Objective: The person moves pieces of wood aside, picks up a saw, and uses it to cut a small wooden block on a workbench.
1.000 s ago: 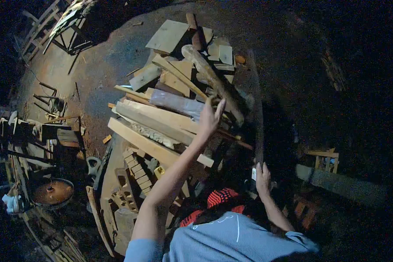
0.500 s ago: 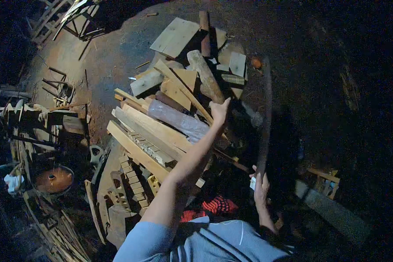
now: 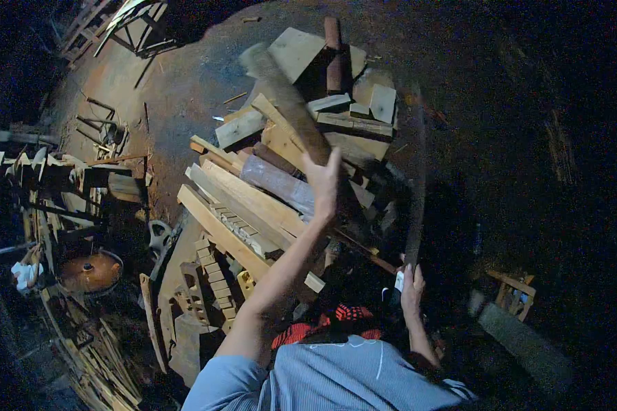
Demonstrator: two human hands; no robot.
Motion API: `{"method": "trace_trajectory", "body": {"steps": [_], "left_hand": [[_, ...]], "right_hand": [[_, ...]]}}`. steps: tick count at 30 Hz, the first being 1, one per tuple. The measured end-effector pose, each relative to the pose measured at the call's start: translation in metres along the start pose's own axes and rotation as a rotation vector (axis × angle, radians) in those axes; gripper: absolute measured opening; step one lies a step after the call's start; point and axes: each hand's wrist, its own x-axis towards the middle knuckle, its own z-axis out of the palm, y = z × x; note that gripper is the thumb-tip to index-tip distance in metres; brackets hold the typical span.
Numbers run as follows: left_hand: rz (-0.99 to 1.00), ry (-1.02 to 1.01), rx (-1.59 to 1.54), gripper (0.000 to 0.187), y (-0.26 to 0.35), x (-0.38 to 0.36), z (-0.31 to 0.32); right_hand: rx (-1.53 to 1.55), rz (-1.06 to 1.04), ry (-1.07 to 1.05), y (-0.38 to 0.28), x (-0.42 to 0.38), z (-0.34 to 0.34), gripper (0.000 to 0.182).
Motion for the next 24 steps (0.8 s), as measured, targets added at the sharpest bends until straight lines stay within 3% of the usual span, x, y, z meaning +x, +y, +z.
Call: {"method": "trace_trajectory", "body": {"steps": [2,3,5,7,8,11,15,17,18,19,21,22,24], "left_hand": [[-0.078,0.1,-0.02,0.047,0.007,0.013,-0.004],[0.038,0.101,0.009,0.05,0.0,0.026,-0.01],[-0.175,0.15,0.264,0.052,-0.004,0.041,-0.025],[-0.17,0.023,0.269,0.054,-0.033,0.056,-0.043],[-0.256,0.083,0.323,0.056,-0.041,0.059,-0.047],[-0.187,0.209,0.407,0.057,-0.077,0.064,-0.049],[-0.219,0.195,0.344,0.058,-0.095,0.067,-0.052],[-0.229,0.075,0.243,0.056,-0.103,0.067,-0.06],[-0.316,0.013,0.355,0.053,-0.076,0.058,-0.055],[-0.317,0.009,0.36,0.053,-0.088,0.06,-0.056],[-0.13,-0.002,0.684,0.048,-0.117,0.064,-0.061],[-0.13,-0.008,0.687,0.048,-0.102,0.056,-0.055],[0.757,0.259,0.954,0.04,-0.065,0.033,-0.037]], "right_hand": [[0.02,-0.001,0.006,0.0,0.0,-0.003,0.033],[0.07,-0.011,-0.005,0.002,0.001,-0.003,0.033],[0.122,-0.02,-0.01,0.005,0.002,-0.007,0.033],[0.092,-0.008,-0.01,0.006,0.002,-0.01,0.033],[0.095,-0.004,-0.009,0.008,0.003,-0.011,0.033],[0.15,0.046,0.017,0.012,0.006,-0.012,0.032],[0.162,0.085,0.026,0.015,0.008,-0.017,0.033],[0.163,0.09,0.024,0.019,0.009,-0.017,0.034],[0.168,0.08,0.024,0.022,0.01,-0.017,0.034],[0.171,0.071,0.024,0.024,0.011,-0.018,0.034],[0.15,0.101,0.019,0.023,0.011,-0.018,0.035],[0.127,0.123,0.013,0.024,0.012,-0.019,0.035],[0.172,0.121,0.018,0.03,0.014,-0.017,0.035]]}}
